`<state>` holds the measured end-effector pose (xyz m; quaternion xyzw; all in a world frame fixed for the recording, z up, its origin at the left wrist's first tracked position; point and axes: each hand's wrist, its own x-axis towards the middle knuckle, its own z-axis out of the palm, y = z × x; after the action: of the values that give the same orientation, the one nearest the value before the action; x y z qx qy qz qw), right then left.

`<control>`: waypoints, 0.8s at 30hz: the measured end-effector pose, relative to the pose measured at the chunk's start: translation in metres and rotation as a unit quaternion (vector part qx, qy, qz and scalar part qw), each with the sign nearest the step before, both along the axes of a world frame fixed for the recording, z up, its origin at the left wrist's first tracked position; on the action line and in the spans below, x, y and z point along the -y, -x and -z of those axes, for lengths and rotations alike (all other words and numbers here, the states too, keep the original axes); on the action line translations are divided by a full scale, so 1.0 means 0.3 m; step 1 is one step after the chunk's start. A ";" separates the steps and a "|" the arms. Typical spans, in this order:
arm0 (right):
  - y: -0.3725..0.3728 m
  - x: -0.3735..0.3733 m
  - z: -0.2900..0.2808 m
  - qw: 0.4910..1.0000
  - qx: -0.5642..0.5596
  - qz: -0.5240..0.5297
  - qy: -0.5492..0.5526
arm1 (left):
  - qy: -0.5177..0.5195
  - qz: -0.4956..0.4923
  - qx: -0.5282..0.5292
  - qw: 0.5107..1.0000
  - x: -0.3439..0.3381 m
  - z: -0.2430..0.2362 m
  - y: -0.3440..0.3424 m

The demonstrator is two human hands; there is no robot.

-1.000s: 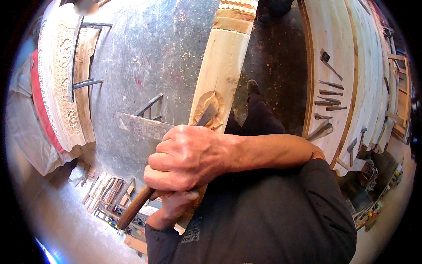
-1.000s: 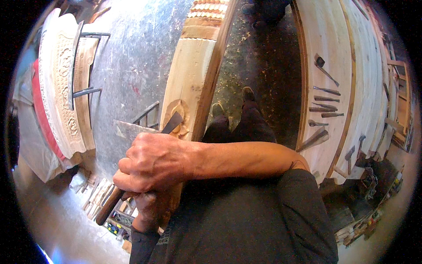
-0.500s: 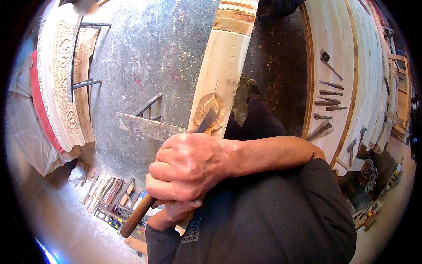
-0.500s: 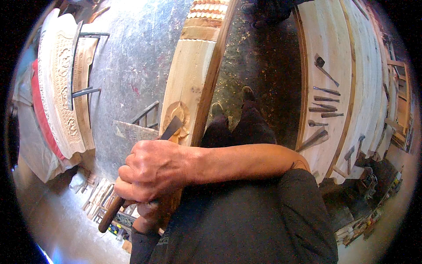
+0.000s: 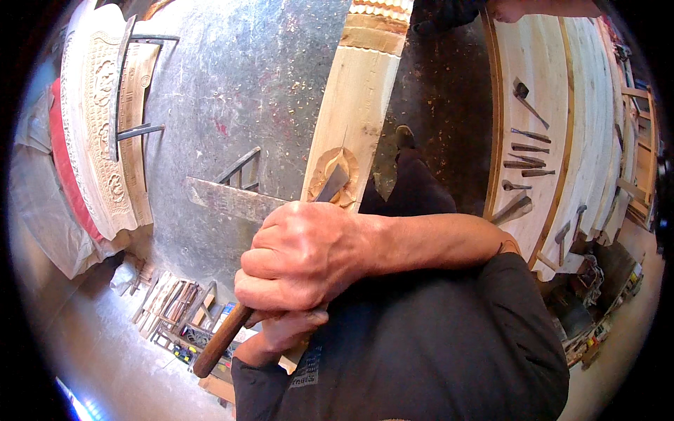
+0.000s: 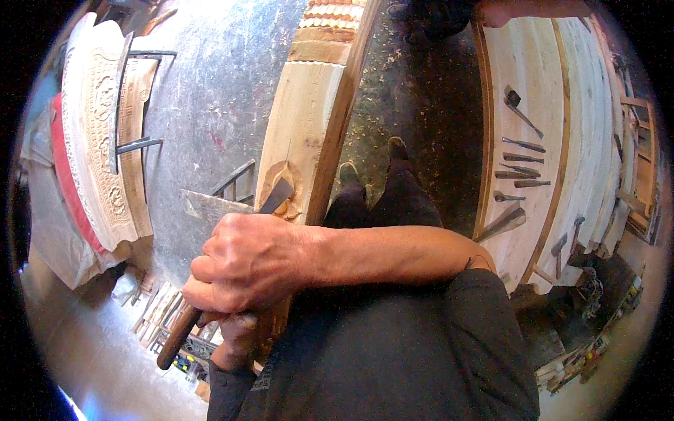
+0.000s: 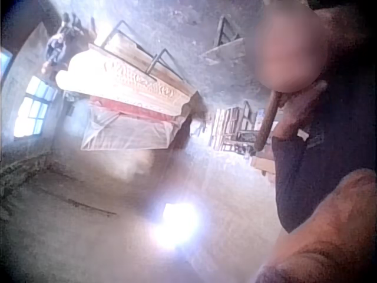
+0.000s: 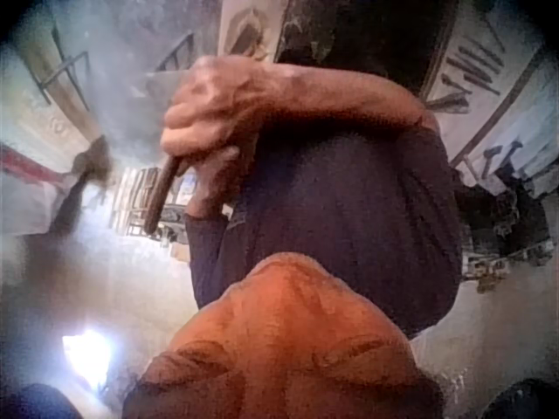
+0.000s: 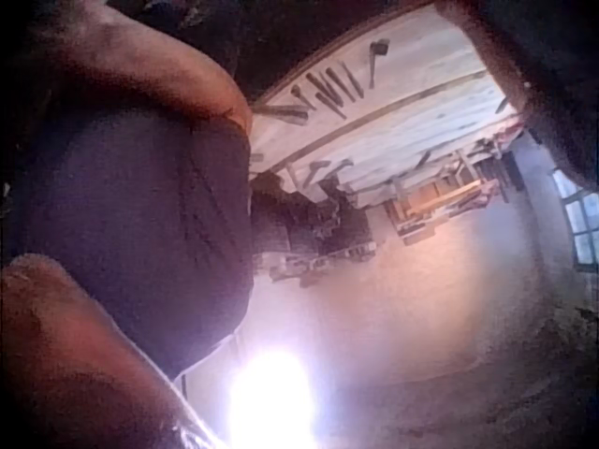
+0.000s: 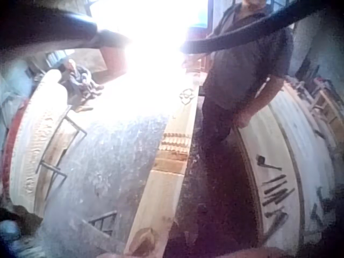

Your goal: The person carves a floral design into a wooden beam using a chisel, periodically blowing away wood chips and adjusting the angle of the tool.

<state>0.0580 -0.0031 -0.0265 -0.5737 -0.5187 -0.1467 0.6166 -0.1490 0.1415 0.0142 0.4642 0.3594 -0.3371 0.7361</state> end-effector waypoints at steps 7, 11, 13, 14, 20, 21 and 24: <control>0.000 0.025 -0.005 1.000 -0.006 -0.024 0.005 | 0.012 -0.004 -0.024 1.000 0.052 -0.158 -0.181; -0.003 0.021 -0.009 0.999 -0.015 -0.030 -0.006 | 0.027 0.009 -0.030 0.999 0.060 -0.173 -0.198; -0.006 0.024 -0.008 0.999 -0.018 -0.032 -0.009 | 0.033 0.018 -0.029 0.999 0.057 -0.173 -0.206; -0.007 0.025 -0.008 0.999 -0.020 -0.033 -0.011 | 0.033 0.023 -0.029 0.999 0.055 -0.171 -0.208; -0.024 0.036 -0.012 0.999 -0.016 -0.026 -0.015 | 0.041 0.039 -0.021 0.998 0.055 -0.174 -0.215; -0.025 0.036 -0.010 0.999 -0.017 -0.023 -0.017 | 0.042 0.043 -0.019 0.998 0.054 -0.175 -0.217; -0.034 0.038 -0.006 1.000 -0.013 -0.019 -0.019 | 0.042 0.051 -0.008 0.998 0.055 -0.168 -0.218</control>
<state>0.0681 -0.0144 -0.0246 -0.5538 -0.5190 -0.1368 0.6365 -0.0837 0.1249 0.0644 0.4473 0.3268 -0.3930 0.7339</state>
